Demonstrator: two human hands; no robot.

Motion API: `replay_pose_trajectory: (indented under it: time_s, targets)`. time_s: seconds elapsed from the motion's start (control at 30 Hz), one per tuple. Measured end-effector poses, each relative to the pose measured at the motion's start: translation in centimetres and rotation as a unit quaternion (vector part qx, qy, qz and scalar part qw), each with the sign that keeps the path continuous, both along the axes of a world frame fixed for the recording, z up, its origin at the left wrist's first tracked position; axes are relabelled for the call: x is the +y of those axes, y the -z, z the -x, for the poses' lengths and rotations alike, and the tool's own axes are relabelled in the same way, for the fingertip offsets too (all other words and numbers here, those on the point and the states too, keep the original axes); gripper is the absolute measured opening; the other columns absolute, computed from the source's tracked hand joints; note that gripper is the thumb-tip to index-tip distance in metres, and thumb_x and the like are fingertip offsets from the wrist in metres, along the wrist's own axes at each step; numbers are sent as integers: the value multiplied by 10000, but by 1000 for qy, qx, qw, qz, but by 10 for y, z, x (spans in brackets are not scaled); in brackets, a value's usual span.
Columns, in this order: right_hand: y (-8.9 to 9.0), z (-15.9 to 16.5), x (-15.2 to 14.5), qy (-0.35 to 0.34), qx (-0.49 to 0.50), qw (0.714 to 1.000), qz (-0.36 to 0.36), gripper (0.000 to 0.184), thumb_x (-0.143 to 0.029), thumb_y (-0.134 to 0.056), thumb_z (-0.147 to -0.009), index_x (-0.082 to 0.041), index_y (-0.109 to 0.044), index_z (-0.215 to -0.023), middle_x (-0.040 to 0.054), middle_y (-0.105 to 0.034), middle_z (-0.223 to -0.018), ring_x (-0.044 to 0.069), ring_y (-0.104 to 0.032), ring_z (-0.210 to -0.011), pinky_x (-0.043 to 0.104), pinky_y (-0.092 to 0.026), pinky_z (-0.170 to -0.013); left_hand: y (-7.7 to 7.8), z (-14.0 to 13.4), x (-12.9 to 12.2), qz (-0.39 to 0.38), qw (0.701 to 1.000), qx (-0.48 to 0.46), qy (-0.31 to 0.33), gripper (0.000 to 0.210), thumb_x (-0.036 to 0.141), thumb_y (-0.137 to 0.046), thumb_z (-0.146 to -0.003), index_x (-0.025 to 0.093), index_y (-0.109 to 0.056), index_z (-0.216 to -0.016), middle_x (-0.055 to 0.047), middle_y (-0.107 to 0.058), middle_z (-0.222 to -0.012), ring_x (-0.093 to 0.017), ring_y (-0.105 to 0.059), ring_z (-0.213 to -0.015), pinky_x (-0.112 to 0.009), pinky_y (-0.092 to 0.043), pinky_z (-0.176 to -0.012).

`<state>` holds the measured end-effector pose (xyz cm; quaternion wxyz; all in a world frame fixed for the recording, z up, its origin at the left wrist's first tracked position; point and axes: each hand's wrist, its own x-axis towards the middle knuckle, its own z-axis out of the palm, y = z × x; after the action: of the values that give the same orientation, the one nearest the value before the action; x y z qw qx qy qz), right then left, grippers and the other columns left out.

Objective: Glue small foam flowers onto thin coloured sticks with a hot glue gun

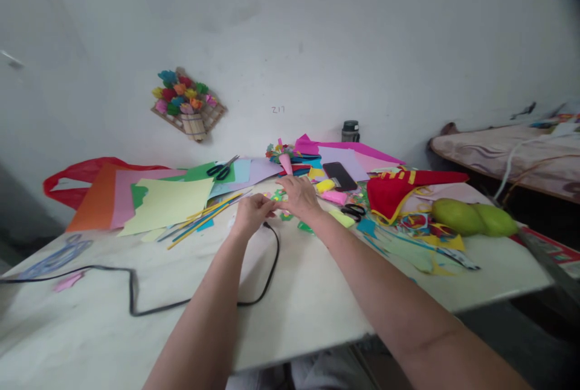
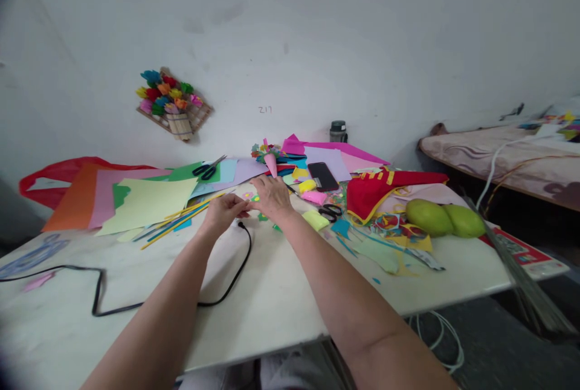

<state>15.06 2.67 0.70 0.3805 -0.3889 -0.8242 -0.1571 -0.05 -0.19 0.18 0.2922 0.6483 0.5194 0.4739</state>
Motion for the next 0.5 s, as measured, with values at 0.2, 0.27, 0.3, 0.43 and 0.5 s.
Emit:
replay_pose_trajectory:
  time_s: [0.2, 0.27, 0.3, 0.43, 0.5]
  targets:
    - [-4, 2, 1, 13, 44, 998, 32, 412, -407, -615, -704, -177, -559, -1041, 86, -608, -997, 222, -540, -901, 341, -318, -771, 3, -3, 0, -127, 982, 114, -74, 219, 381, -462, -767, 185, -472, -671, -14, -608, -546, -147, -604, -517, -245, -439, -538]
    - [-6, 1, 2, 16, 78, 996, 50, 352, -357, -628, -703, -188, -580, -1008, 63, -617, -992, 205, -543, -906, 325, -325, -771, 2, -2, -1, -135, 984, 58, -97, 223, 386, -417, -792, 192, -429, -683, 0, -599, -559, -124, -580, -472, -229, -430, -509]
    - [-7, 1, 2, 17, 95, 993, 62, 286, -325, -624, -711, -192, -601, -964, 49, -627, -969, 192, -550, -890, 314, -329, -766, 1, -1, -2, -135, 985, 27, -108, 226, 387, -401, -801, 195, -412, -682, 9, -589, -554, -113, -562, -446, -220, -423, -490]
    - [-7, 0, 3, 24, 159, 980, 120, 97, -269, -586, -741, -201, -648, -711, -3, -662, -761, 138, -568, -724, 269, -344, -723, -1, 2, -2, -127, 983, -42, -128, 278, 390, -383, -810, 196, -387, -611, 44, -504, -448, -80, -457, -346, -196, -368, -411]
    - [-6, 0, 4, 30, 188, 970, 149, 143, -305, -574, -745, -204, -653, -681, -10, -658, -684, 126, -560, -661, 248, -352, -672, -1, 2, -1, -110, 984, -70, -120, 312, 398, -384, -807, 194, -380, -571, 55, -454, -405, -69, -398, -305, -193, -328, -363]
